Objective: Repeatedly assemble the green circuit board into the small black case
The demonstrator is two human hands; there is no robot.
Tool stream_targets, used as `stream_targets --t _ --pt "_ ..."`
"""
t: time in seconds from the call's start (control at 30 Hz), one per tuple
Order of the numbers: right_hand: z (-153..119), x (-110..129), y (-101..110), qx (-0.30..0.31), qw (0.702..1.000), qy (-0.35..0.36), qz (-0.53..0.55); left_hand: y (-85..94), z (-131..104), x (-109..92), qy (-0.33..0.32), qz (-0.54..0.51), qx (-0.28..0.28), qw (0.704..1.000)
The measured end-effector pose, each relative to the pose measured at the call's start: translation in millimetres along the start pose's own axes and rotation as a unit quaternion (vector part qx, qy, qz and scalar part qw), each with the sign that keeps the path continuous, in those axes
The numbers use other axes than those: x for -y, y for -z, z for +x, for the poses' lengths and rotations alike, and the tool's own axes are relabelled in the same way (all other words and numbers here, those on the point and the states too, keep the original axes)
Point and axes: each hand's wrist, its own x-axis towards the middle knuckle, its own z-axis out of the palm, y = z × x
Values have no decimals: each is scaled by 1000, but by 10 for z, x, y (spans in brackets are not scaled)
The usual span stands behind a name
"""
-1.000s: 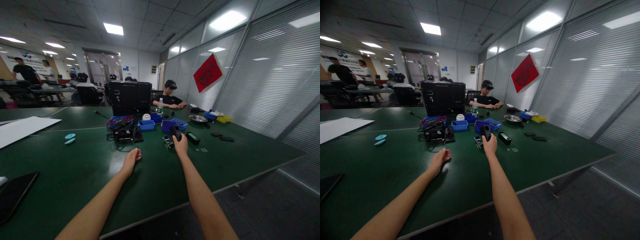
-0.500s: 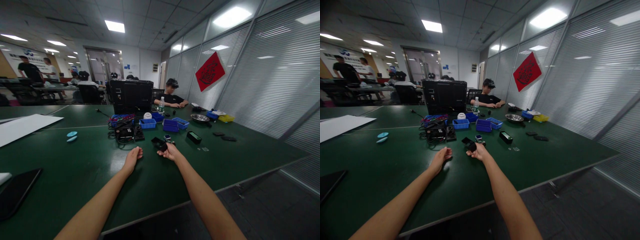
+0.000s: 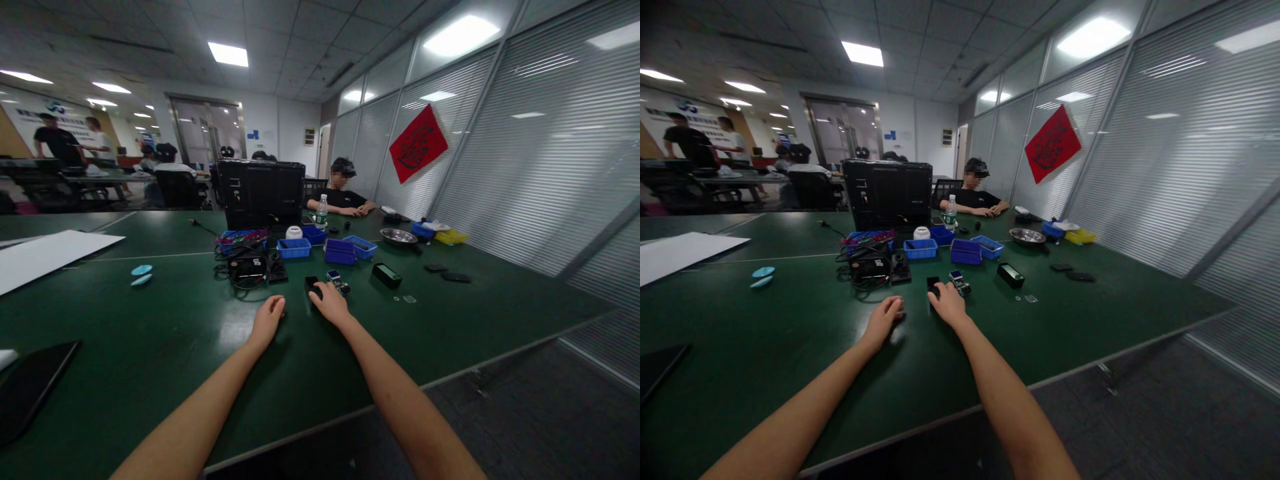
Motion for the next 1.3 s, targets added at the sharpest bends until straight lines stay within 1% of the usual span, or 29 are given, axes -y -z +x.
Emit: stream_targets --t 0.1,0.13,0.17,0.2,0.27,0.3,0.33,0.37,0.47,0.57,0.67,0.73,0.8,0.87,0.93,1.07,1.13,1.23,1.3 --pt "4 44 -41 42 998 40 17 -126 -22 -27 -85 101 10 991" --pt "17 29 -26 40 997 55 31 -178 -29 -41 -119 135 20 983" --pt "34 -3 2 20 997 61 42 -231 -33 -52 -149 168 31 974" --pt "51 -52 41 -16 997 54 47 -283 -35 -57 -174 199 39 964" --pt "86 -186 124 -109 994 5 24 -373 -32 -50 -205 249 49 945" --pt "101 -261 156 -143 989 -28 -5 -407 -28 -39 -214 267 50 938" --pt "115 -336 175 -155 986 -51 -38 -432 -25 -25 -221 281 51 933" --pt "128 -403 178 -151 984 -63 -65 -449 -23 -11 -226 293 51 928" --pt "172 -537 116 -100 987 -72 -106 -455 -32 13 -229 314 49 920" --pt "227 -588 56 -62 991 -86 -81 -426 -59 3 -219 301 51 927" --pt "270 -632 92 -34 991 -124 -34 -398 -85 -19 -215 275 63 935" --pt "278 -671 151 -39 987 -150 -37 -386 -96 -31 -213 254 67 941" --pt "269 -700 203 -69 982 -163 -62 -379 -101 -40 -204 227 69 950" --pt "253 -709 223 -98 979 -156 -81 -376 -104 -46 -190 205 74 957" --pt "239 -701 204 -107 979 -142 -96 -377 -103 -48 -180 198 81 960" --pt "249 -696 128 -98 980 -130 -114 -383 -95 -34 -183 212 91 956" --pt "274 -722 115 -92 984 -128 -82 -383 -92 -24 -189 220 92 953" --pt "313 -781 147 -56 991 -125 3 -380 -93 -19 -200 233 90 947" --pt "326 -812 183 -38 989 -139 14 -375 -93 -24 -212 244 80 943"
